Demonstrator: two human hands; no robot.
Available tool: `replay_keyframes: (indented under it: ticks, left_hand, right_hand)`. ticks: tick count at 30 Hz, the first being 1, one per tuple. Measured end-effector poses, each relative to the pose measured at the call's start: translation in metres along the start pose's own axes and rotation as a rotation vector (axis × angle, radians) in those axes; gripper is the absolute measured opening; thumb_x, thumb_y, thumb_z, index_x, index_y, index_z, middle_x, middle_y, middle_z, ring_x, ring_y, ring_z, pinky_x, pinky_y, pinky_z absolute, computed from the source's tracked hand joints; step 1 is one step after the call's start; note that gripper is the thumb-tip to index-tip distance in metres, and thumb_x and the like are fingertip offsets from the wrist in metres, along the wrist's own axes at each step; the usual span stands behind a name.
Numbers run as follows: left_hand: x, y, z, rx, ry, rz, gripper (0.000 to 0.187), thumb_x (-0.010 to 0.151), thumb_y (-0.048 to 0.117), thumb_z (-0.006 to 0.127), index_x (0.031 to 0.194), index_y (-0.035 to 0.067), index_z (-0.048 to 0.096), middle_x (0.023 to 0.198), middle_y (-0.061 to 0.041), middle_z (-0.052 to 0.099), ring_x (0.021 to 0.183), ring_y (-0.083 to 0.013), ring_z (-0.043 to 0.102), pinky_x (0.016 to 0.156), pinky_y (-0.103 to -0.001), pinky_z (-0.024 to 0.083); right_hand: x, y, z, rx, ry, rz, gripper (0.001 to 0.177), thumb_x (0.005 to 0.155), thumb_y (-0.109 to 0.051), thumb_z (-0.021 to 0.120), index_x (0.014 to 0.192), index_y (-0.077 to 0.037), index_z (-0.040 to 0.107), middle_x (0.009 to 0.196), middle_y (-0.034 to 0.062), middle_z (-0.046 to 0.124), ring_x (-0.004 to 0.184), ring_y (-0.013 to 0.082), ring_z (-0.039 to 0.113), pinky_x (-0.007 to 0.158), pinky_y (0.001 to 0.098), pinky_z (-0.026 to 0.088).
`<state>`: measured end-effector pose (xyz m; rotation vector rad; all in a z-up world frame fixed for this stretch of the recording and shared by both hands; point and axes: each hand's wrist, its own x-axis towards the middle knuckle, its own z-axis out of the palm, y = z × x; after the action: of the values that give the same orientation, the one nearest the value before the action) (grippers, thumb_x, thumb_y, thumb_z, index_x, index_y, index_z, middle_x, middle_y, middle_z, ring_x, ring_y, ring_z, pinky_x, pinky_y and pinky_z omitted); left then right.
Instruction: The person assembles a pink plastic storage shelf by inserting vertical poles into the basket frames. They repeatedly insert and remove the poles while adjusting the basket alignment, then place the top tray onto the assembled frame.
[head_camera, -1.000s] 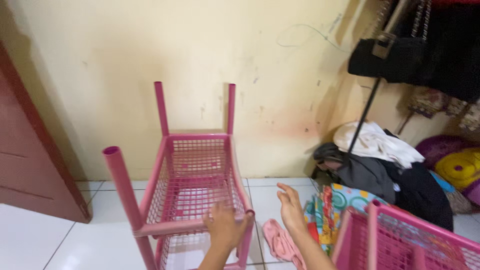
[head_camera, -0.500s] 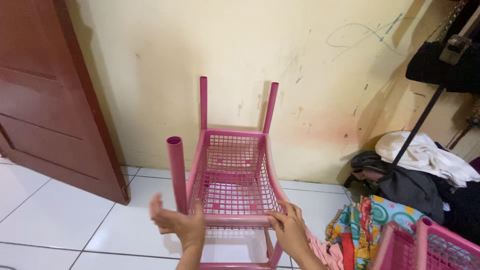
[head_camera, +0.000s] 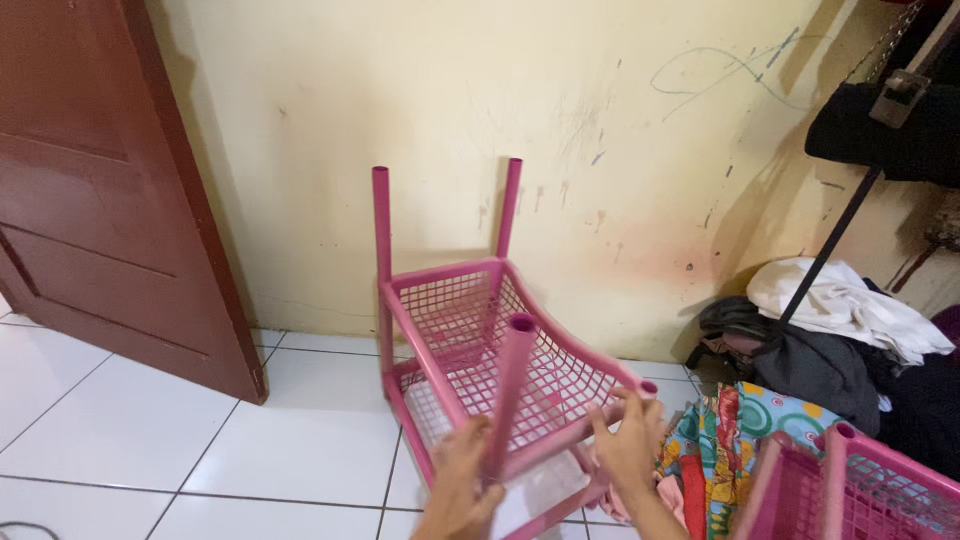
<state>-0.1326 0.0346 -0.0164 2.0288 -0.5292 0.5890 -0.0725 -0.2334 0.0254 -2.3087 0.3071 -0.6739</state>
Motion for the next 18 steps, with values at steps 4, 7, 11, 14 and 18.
replay_keyframes:
  ticks: [4, 7, 11, 14, 18]
  left_hand:
    - [0.017, 0.007, 0.022, 0.190, -0.393, 0.225, 0.090, 0.075, 0.028, 0.080, 0.151, -0.005, 0.047, 0.155, -0.023, 0.047, 0.152, -0.0439, 0.033, 0.123, -0.056, 0.020]
    - [0.042, -0.002, 0.038, 0.384, -0.401, 0.312, 0.077, 0.076, 0.033, 0.082, 0.137, -0.004, 0.055, 0.141, -0.022, 0.056, 0.140, -0.0421, 0.045, 0.118, -0.052, 0.030]
    - [0.053, -0.012, 0.053, 0.662, -0.432, 0.257, 0.052, 0.085, 0.035, 0.080, 0.120, 0.002, 0.061, 0.121, -0.013, 0.062, 0.122, -0.0333, 0.056, 0.109, -0.046, 0.042]
    - [0.053, -0.004, 0.067, 0.764, -0.438, 0.212, 0.051, 0.085, 0.035, 0.081, 0.119, 0.003, 0.062, 0.116, -0.012, 0.063, 0.118, -0.0317, 0.056, 0.106, -0.046, 0.042]
    - [0.059, 0.032, 0.079, 0.882, -0.526, 0.155, 0.055, 0.075, 0.030, 0.084, 0.122, 0.008, 0.066, 0.122, -0.012, 0.065, 0.123, -0.0313, 0.054, 0.104, -0.048, 0.039]
  right_hand:
    - [-0.041, -0.019, 0.008, 0.711, -0.044, -0.162, 0.032, 0.104, -0.029, 0.055, 0.120, -0.005, 0.069, 0.117, 0.0133, 0.060, 0.114, 0.0241, 0.058, 0.101, 0.0374, 0.045]
    - [-0.067, -0.039, 0.001, 0.850, -0.027, -0.199, 0.033, 0.101, -0.025, 0.053, 0.120, -0.001, 0.067, 0.113, 0.0105, 0.068, 0.109, 0.0190, 0.061, 0.099, 0.0322, 0.045]
    - [-0.081, -0.075, -0.007, 1.129, -0.038, -0.163, 0.034, 0.096, -0.018, 0.069, 0.123, 0.001, 0.060, 0.111, 0.0104, 0.065, 0.104, 0.0144, 0.060, 0.094, 0.0281, 0.049]
    - [-0.072, -0.094, -0.010, 0.800, 0.039, -0.091, 0.035, 0.090, -0.021, 0.085, 0.103, 0.002, 0.063, 0.091, 0.0099, 0.064, 0.083, 0.0144, 0.060, 0.075, 0.0305, 0.050]
    - [-0.050, -0.095, -0.011, 0.682, 0.225, 0.204, 0.034, 0.086, -0.029, 0.089, 0.080, 0.002, 0.075, 0.068, 0.0069, 0.069, 0.061, 0.0130, 0.059, 0.059, 0.0312, 0.048]
